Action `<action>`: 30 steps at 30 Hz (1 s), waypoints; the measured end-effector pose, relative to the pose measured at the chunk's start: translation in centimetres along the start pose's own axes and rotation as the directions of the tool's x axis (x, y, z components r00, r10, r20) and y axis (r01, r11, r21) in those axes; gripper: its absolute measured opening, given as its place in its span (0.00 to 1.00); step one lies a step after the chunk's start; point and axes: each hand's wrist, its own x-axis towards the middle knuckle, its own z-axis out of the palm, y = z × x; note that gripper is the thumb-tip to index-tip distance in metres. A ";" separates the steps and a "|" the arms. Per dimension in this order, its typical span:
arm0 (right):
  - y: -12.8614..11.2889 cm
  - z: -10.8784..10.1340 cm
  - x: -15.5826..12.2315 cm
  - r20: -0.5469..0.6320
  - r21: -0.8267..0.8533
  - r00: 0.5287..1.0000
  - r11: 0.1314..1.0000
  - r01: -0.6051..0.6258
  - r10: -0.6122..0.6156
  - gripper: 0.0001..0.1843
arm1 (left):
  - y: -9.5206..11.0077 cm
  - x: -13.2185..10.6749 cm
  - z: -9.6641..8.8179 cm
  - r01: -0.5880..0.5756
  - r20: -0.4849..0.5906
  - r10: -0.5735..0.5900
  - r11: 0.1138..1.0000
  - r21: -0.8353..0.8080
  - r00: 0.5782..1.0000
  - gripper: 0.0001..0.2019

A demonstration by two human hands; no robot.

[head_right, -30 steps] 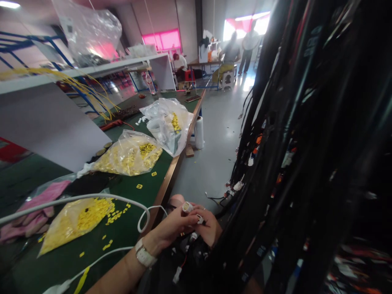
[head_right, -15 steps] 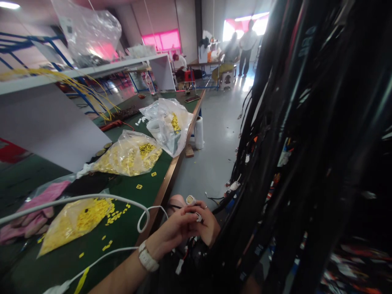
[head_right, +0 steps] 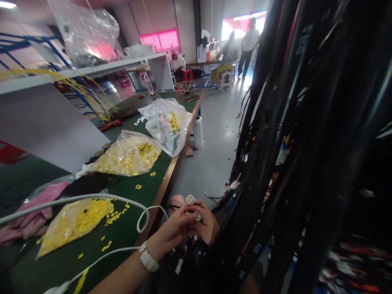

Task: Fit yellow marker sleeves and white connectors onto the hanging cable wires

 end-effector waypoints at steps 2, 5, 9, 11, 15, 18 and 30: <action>0.0 0.0 0.0 0.009 -0.006 1.000 1.000 0.004 -0.004 0.19 | 0.0 0.0 0.1 0.001 0.006 -0.001 1.000 -0.004 1.000 0.25; 0.0 0.0 0.0 0.017 -0.012 1.000 1.000 0.025 -0.024 0.17 | -0.1 0.0 0.2 -0.020 -0.008 0.020 1.000 -0.006 1.000 0.26; 0.0 0.2 0.0 0.004 -0.014 0.999 0.999 0.050 -0.050 0.16 | -0.1 0.0 0.3 -0.019 -0.057 0.019 1.000 -0.013 0.998 0.26; 0.1 0.3 0.0 0.007 -0.018 0.998 0.998 0.058 -0.058 0.17 | 0.0 -0.1 0.3 -0.011 -0.077 0.010 1.000 -0.012 0.997 0.25; 0.0 0.3 0.1 0.046 -0.037 0.995 0.995 0.091 -0.089 0.16 | 0.1 -0.1 0.3 -0.003 -0.098 0.003 1.000 -0.003 0.995 0.24; -0.1 0.3 0.1 0.067 -0.037 0.992 0.993 0.112 -0.109 0.16 | 0.1 -0.1 0.3 -0.011 -0.097 0.011 1.000 0.002 0.995 0.24; -0.1 0.3 0.0 0.112 -0.053 0.986 0.990 0.129 -0.122 0.12 | -0.2 -0.2 0.7 -0.068 -0.095 0.069 0.998 0.012 0.993 0.25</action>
